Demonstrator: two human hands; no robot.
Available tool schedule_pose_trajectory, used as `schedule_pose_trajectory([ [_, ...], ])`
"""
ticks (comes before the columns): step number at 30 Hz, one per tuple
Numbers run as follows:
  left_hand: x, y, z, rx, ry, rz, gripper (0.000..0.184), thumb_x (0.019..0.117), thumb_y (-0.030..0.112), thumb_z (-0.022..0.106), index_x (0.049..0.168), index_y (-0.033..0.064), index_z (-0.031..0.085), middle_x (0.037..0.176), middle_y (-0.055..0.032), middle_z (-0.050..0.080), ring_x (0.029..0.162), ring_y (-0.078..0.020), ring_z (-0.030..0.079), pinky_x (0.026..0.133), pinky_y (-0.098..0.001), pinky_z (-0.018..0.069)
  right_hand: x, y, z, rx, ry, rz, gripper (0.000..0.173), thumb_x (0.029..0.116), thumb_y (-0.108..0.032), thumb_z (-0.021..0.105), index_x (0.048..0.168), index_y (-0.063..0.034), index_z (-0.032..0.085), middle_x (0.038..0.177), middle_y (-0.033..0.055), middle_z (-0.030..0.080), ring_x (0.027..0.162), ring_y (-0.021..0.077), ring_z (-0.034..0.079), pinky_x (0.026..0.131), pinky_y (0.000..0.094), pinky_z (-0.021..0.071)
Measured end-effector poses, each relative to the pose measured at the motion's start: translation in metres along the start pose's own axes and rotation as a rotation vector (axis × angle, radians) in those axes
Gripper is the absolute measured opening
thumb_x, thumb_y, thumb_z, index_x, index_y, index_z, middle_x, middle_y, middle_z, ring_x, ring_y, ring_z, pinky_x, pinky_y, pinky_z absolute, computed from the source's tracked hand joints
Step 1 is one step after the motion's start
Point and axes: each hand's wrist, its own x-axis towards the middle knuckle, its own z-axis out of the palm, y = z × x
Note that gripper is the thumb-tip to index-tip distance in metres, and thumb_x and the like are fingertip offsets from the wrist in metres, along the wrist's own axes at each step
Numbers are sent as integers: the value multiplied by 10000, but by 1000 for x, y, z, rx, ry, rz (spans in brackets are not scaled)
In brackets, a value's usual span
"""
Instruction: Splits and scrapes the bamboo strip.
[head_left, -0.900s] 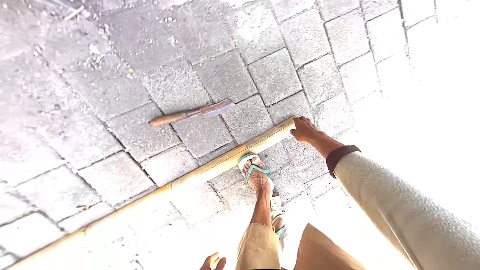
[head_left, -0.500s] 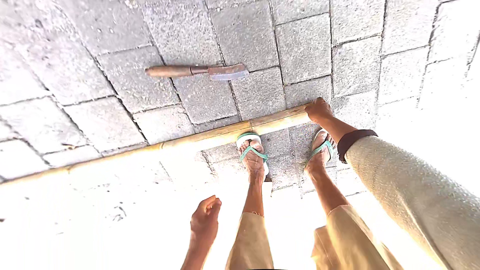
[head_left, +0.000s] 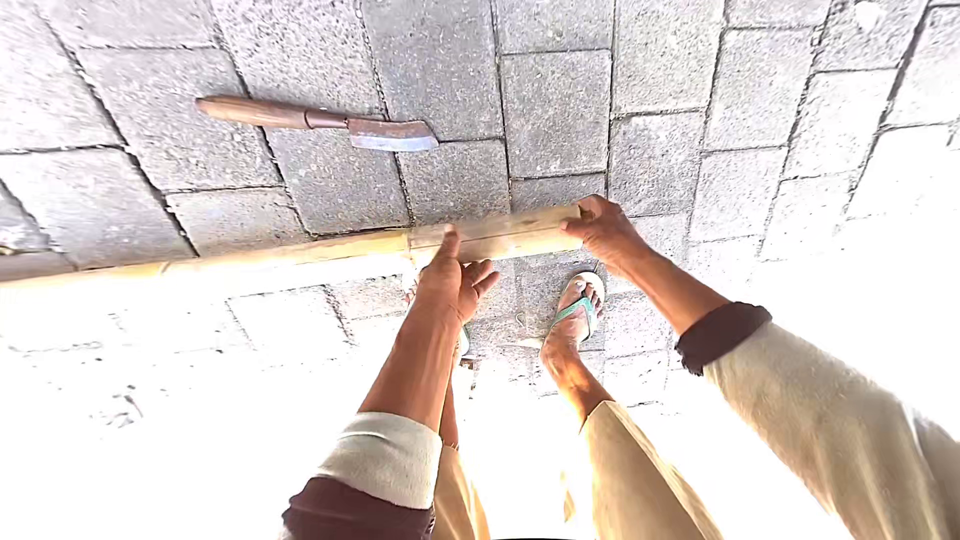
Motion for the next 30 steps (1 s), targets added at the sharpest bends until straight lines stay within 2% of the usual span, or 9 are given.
schedule_pose_trajectory([
  [4, -22, 19, 28, -107, 103, -57, 879, 884, 676, 656, 1533, 161, 362, 1431, -210, 537, 1178, -384, 633, 886, -565, 579, -40, -1, -9, -148, -28, -189, 417, 862, -152, 774, 1232, -57, 606, 1072, 123, 693, 936, 227, 696, 829, 457, 600],
  [6, -25, 13, 29, -174, 145, -15, 740, 948, 500, 686, 1501, 116, 379, 1373, -236, 562, 1129, -392, 649, 847, -557, 596, -60, 4, -13, -315, -26, -276, 343, 907, -197, 735, 1213, -78, 635, 1148, 118, 684, 919, 230, 713, 804, 479, 617],
  [8, -20, -7, 28, -322, 175, 54, 500, 989, 167, 623, 1435, 58, 425, 1296, -241, 584, 1059, -368, 660, 805, -525, 599, -71, 10, -17, -464, -66, -400, 246, 938, -183, 697, 1148, -56, 683, 1227, 127, 667, 1112, 241, 670, 962, 472, 574],
  [11, -4, -42, 15, -521, 56, 153, 416, 1007, 27, 530, 1412, 41, 435, 1313, -199, 580, 1138, -313, 630, 918, -503, 570, -80, 10, -26, -707, -178, -551, 218, 962, -271, 621, 1062, -121, 744, 1263, 58, 685, 1300, 227, 570, 1111, 445, 462],
  [16, -4, -82, -11, -546, 6, 183, 392, 1002, 11, 540, 1386, 14, 465, 1302, -206, 598, 1142, -323, 644, 952, -514, 568, -80, -17, -23, -935, 53, -770, 397, 1011, -423, 547, 1187, -103, 704, 1145, 107, 699, 1137, 294, 638, 944, 474, 534],
  [21, -12, -98, -22, -583, 14, 179, 398, 994, -7, 550, 1382, 23, 463, 1279, -206, 608, 1123, -325, 656, 939, -516, 575, -61, -44, 23, -1269, -277, -494, 604, 1034, -592, 401, 1295, -105, 644, 1182, 128, 672, 1177, 323, 612, 961, 516, 494],
  [23, -18, -99, -26, -617, 6, 193, 396, 989, -10, 566, 1371, 21, 469, 1253, -205, 622, 1102, -327, 668, 927, -519, 581, -54, -35, 45, -1323, -407, -391, 584, 1057, -576, 368, 1218, -86, 643, 1113, 141, 687, 1110, 335, 652, 895, 549, 524],
  [25, -25, -100, -29, -640, -7, 212, 422, 1002, 32, 583, 1399, 42, 439, 1267, -202, 616, 1115, -331, 664, 940, -529, 576, -54, -28, 56, -1341, -421, -382, 500, 1078, -518, 371, 1107, -91, 629, 978, 121, 698, 974, 317, 705, 774, 538, 566],
  [30, -47, -122, -18, -628, -97, 115, 494, 972, 202, 714, 1401, 80, 503, 1221, -205, 671, 1047, -342, 704, 892, -535, 599, -77, -32, 61, -1403, -355, -402, 521, 1061, -561, 400, 1094, -92, 625, 982, 116, 687, 941, 306, 706, 755, 519, 575],
])
